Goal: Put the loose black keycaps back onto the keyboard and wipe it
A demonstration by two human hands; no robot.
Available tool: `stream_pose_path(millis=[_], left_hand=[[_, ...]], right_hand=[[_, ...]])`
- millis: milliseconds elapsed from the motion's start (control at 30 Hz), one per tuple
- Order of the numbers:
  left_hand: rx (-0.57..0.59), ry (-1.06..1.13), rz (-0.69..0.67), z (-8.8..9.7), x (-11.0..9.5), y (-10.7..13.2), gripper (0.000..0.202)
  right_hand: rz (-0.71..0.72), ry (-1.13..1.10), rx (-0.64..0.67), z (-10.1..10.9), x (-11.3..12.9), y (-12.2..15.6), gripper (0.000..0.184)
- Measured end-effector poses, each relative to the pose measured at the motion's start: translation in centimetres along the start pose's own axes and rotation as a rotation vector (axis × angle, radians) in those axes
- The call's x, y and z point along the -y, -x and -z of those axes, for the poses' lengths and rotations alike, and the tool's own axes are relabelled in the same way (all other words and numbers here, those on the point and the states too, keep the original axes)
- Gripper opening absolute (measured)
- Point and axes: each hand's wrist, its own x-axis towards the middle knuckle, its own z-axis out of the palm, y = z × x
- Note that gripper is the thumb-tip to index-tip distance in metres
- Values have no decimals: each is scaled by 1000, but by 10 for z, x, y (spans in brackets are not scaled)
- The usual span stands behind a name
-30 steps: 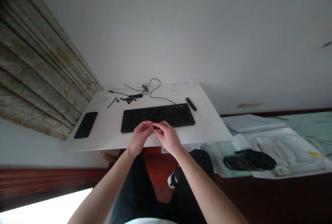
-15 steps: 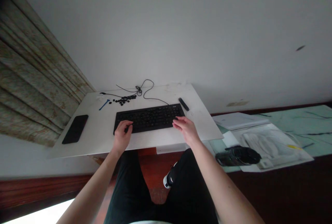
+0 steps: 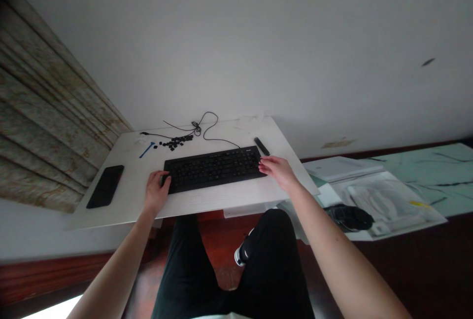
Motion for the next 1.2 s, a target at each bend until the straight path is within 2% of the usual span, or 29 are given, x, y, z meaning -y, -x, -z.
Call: stream_pose_path(millis=[267,433,600,867,1200], left_hand=[[2,18,18,3,-3,1,18],[7,9,3,3,-2,0,18],[7,12,5,2,-1,-1,19],[6,16,22,3,-4,-2,18],[1,24,32,2,-3,-2,18]], right_hand=[[39,108,24,2,-1,-18,16],[49,203,25,-2,8,-27,11],[33,207,25,-7,15,-28,8],[45,212,17,-6,10,-29,13],[90,260,94,-2,6,-30,21]])
